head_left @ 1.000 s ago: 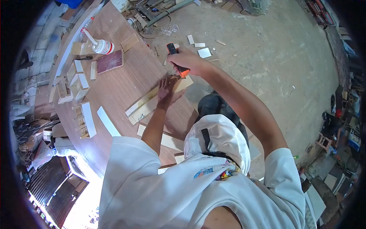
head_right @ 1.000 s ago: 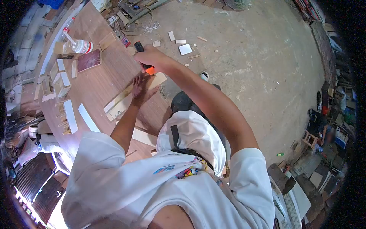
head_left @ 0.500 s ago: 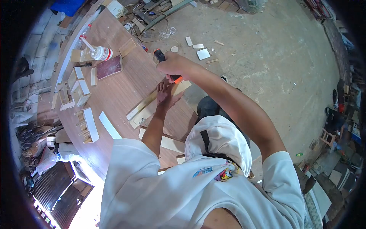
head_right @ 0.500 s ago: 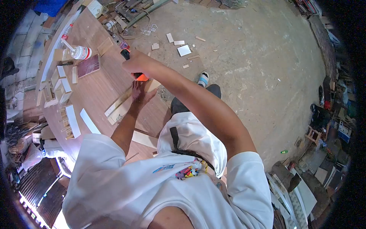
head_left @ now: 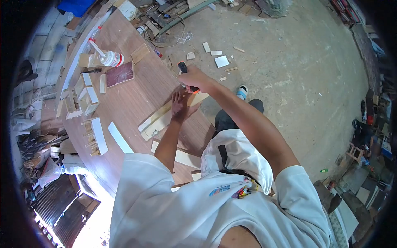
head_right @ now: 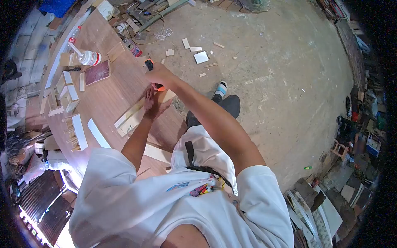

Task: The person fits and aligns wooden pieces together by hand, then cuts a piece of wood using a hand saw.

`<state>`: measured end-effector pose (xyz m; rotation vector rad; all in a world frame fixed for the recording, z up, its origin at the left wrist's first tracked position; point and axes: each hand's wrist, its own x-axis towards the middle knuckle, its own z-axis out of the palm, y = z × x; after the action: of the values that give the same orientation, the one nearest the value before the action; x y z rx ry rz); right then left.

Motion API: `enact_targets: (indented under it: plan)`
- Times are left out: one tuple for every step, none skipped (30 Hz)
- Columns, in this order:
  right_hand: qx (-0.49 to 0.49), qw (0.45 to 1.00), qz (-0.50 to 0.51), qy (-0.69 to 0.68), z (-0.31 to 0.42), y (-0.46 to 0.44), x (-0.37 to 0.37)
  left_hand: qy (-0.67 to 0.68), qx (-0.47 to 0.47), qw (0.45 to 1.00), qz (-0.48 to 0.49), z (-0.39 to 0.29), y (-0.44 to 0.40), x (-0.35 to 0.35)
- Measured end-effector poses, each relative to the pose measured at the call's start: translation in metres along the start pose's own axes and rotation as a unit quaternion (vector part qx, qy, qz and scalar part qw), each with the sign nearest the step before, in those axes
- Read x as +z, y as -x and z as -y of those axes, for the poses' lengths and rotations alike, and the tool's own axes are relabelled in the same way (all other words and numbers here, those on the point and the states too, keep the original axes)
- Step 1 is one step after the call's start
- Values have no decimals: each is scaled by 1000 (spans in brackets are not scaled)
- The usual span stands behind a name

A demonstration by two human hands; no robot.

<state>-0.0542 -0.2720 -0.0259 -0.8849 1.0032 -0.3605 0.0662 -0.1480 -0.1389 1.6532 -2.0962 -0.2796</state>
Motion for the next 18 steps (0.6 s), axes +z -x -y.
enact_targets:
  plan:
    - [2, 1000, 0, -1, -4, -4, -1, 1, -1, 1000, 2, 0, 1, 0]
    - [-10, 1000, 3, -4, -6, -8, -3, -11, -2, 1000, -6, 0, 0, 0]
    - [-22, 1000, 6, -6, -5, -9, -4, -22, -2, 1000, -15, 0, -1, 2]
    - [-22, 1000, 6, -5, -4, -9, -5, -22, -3, 1000, -16, 2, 0, 4]
    - [-15, 1000, 1, -3, -4, -10, -6, -8, 5, 1000, -24, 5, 0, 6]
    - [-7, 1000, -5, -1, -1, -8, -6, 6, 14, 999, -31, 5, 1, 6]
    - [-6, 1000, -4, -1, 2, -6, -5, 6, 13, 999, -31, 6, 2, 6]
    - [-3, 1000, -8, 11, 5, -4, -6, 14, 0, 1000, -15, 6, 2, 6]
    - [0, 1000, -12, 23, 5, -4, -6, 23, -13, 1000, 0, 4, 2, 6]
    - [0, 1000, -11, 24, 4, -5, -7, 23, -13, 1000, -1, 3, 1, 5]
    - [-6, 1000, -11, 18, 4, -5, -7, 17, -13, 1000, -3, 2, 0, 4]
    - [-12, 1000, -11, 13, 2, -7, -7, 11, -13, 1000, -5, 2, 0, 4]
    - [-13, 1000, -11, 15, -1, -9, -9, 11, -13, 1000, -7, 4, 1, 6]
    - [-14, 1000, 1, 1, -3, -10, -13, 4, 7, 1000, -24, 6, 1, 8]
    - [-16, 1000, 12, -13, -5, -10, -17, -3, 26, 999, -40, 8, 1, 10]
    - [-17, 1000, 12, -11, -7, -10, -23, -4, 26, 999, -42, 10, 1, 12]
    - [-5, 999, 24, -32, -8, -9, -29, -10, 31, 999, -43, 12, 1, 14]
    - [6, 998, 36, -53, -8, -7, -32, -15, 35, 998, -44, 12, 1, 14]
